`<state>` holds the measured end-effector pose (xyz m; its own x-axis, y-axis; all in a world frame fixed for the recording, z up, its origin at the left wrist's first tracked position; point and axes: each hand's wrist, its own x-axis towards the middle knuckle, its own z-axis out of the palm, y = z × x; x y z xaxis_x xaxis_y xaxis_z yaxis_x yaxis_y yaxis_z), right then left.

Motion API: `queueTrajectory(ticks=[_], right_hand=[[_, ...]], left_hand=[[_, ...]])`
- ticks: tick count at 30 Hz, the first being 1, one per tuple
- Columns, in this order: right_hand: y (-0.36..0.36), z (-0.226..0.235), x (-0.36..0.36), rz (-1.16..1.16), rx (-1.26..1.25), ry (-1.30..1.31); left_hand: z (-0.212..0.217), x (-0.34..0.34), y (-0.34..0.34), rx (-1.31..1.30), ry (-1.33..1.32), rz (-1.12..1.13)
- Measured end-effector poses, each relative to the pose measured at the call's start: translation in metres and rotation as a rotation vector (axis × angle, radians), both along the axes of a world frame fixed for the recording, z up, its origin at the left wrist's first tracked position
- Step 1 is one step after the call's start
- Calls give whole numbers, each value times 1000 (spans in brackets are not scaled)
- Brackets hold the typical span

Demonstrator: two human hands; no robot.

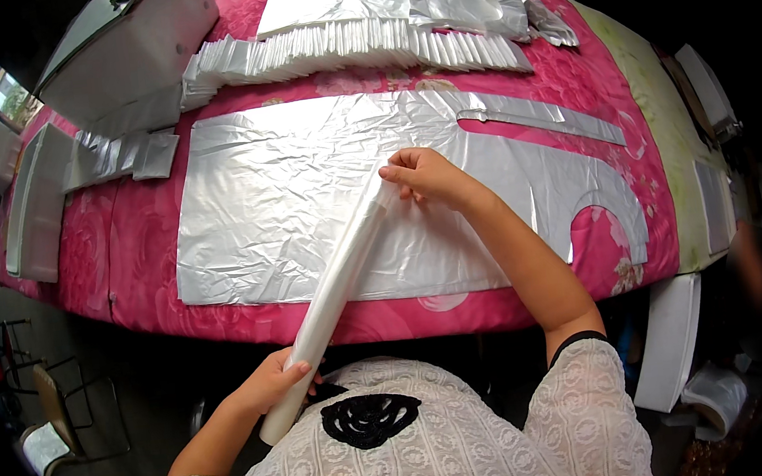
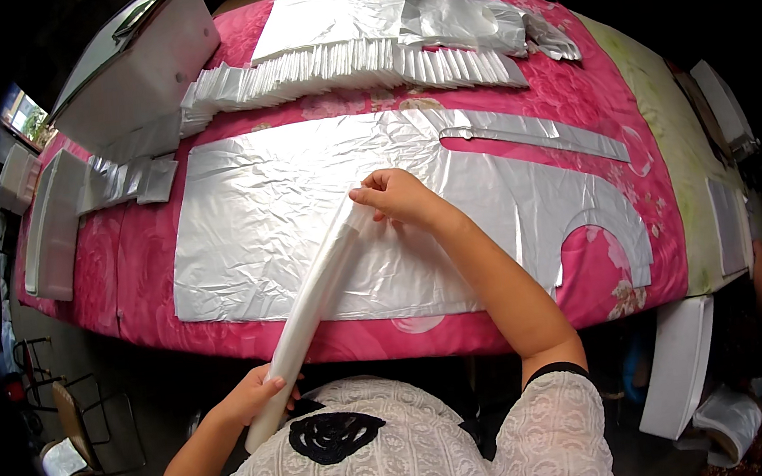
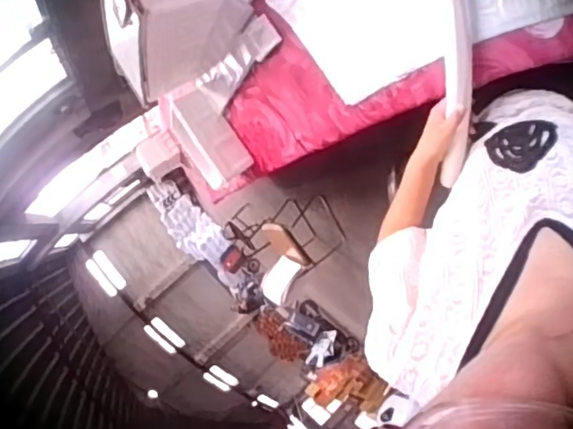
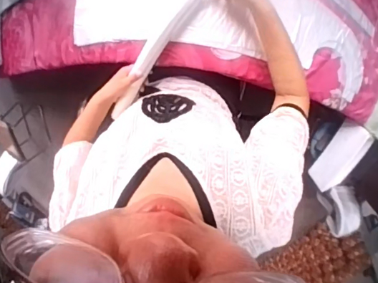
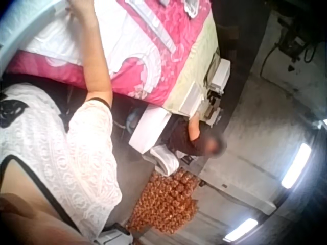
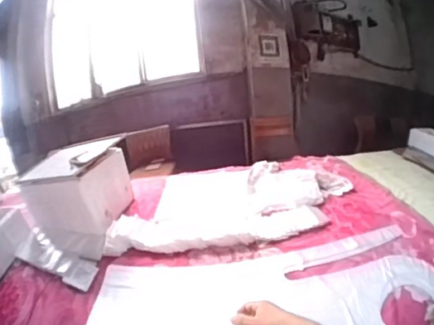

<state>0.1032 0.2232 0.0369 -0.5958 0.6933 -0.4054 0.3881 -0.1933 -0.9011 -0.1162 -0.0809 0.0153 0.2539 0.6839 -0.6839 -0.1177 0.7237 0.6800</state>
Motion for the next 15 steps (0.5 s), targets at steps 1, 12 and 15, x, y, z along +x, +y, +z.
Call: queueTrajectory(ticks=[1, 12, 15], right_hand=[[1, 2, -1, 50, -44, -23], [87, -27, 82, -299, 336, -15], [115, -25, 151, -487, 356, -117]], left_hand=[[-1, 0, 0, 10, 7, -10], [5, -19, -11, -140, -51, -149], [8, -42, -23, -164, -110, -310]])
